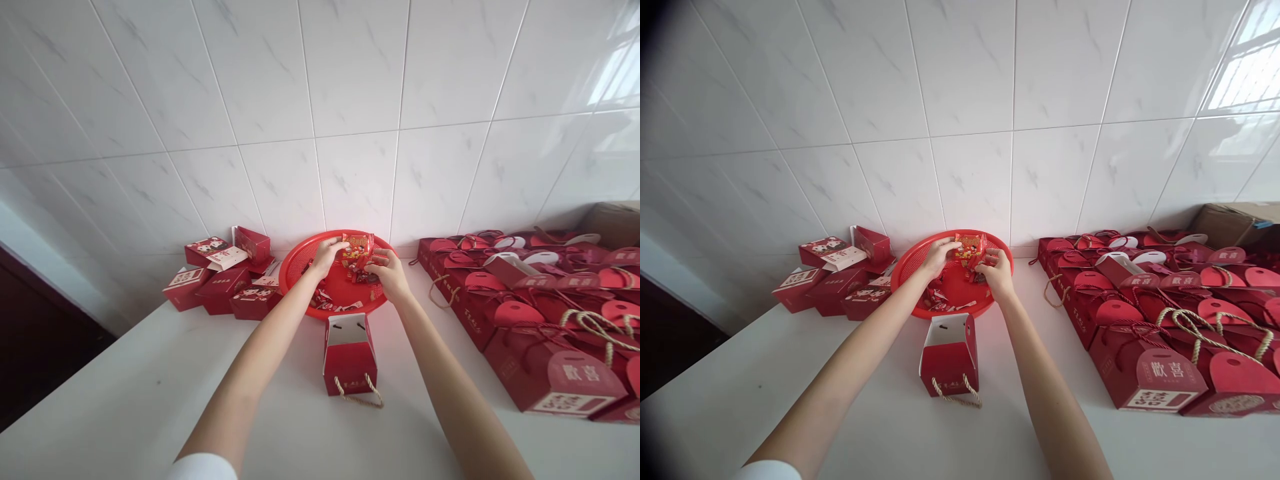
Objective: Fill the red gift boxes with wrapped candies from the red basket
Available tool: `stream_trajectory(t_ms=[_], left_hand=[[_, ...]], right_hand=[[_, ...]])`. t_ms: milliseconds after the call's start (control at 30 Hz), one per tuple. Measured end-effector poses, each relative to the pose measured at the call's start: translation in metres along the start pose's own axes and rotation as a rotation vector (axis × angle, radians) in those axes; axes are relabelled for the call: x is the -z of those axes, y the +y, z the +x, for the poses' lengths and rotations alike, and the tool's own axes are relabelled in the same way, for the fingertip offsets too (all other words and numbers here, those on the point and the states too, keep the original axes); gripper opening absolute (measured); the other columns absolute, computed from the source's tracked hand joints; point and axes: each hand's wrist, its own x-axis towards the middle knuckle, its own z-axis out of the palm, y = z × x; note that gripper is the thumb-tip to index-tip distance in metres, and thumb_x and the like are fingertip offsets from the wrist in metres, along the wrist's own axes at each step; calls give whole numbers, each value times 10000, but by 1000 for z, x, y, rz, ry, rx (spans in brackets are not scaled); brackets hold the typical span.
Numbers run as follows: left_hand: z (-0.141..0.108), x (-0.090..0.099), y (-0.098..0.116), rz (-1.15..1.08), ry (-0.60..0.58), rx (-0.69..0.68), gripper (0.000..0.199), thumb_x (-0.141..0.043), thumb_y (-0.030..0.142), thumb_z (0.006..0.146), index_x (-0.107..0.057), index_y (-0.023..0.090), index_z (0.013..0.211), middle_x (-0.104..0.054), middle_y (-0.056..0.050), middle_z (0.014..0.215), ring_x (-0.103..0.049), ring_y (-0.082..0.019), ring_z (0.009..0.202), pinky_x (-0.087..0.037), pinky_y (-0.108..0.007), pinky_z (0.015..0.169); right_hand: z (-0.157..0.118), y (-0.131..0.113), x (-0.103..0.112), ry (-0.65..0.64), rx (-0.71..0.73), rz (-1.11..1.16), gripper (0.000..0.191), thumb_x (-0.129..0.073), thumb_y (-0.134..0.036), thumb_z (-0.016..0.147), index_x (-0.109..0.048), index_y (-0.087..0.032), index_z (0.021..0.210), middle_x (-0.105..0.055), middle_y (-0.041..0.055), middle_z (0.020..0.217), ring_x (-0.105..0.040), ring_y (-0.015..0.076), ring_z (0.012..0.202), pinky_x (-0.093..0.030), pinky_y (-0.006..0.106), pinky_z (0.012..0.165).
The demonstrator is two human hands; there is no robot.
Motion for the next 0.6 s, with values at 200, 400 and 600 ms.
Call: stream_trajectory(t_ms=[200, 400, 600], left_hand=[[-2, -2, -2, -139, -220, -3, 285, -800, 361, 610, -690, 154, 772, -686, -19, 796, -613, -165, 785, -465, -286, 779], [10, -5, -21, 343, -251, 89, 382, -446, 427, 918, -718, 160, 945, -724, -86, 875, -678, -209, 861, -519, -313, 780], [5, -6, -50, 866, -371, 121, 169, -691, 138, 664, -758, 183, 812, -721, -97, 1036, -634, -305, 1071, -472, -367, 949]], right_hand=[[-4, -4, -6, -92, 22, 52, 328, -818, -285, 585, -613, -198, 826, -702, 4, 757, -675, 178, 662, -567, 317, 632], [-3, -6, -6, 26, 104, 192, 294, -836, -338, 576, -638, -186, 732, -678, -9, 699, -609, 127, 588, -513, 261, 562], [1, -6, -2, 106, 68, 356, 232, -814, -228, 549, -603, -176, 629, -648, -21, 624, -581, 98, 553, -444, 220, 509]])
